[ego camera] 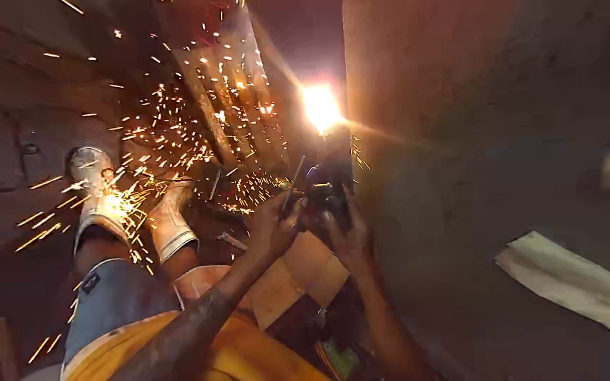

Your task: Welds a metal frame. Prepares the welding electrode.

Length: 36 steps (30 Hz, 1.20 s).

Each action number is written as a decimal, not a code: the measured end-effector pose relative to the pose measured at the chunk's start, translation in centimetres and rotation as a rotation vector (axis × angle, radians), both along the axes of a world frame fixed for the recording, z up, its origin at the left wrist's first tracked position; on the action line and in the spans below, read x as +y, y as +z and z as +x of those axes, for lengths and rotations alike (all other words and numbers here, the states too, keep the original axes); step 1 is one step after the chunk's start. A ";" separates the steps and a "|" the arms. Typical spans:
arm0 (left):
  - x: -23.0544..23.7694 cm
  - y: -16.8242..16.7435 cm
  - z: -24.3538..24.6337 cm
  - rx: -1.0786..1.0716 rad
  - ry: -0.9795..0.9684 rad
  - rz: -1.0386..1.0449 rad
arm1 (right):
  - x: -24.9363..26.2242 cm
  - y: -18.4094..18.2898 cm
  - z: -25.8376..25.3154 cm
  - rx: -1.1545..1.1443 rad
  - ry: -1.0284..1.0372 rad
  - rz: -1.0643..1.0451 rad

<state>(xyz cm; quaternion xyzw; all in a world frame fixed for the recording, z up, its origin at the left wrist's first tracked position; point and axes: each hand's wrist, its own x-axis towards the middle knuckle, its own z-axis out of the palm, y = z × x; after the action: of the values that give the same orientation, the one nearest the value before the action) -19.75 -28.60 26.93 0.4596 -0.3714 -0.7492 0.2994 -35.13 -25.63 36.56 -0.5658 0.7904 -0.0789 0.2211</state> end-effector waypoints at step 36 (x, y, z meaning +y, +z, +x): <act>-0.6 -0.9 -0.4 0.032 0.039 -0.031 | -0.8 -0.3 0.1 0.007 0.002 0.031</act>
<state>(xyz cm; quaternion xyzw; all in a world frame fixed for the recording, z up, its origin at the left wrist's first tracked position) -20.11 -29.22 26.02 0.4500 -0.3689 -0.7447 0.3268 -35.03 -26.42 36.25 -0.5633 0.7918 -0.0647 0.2271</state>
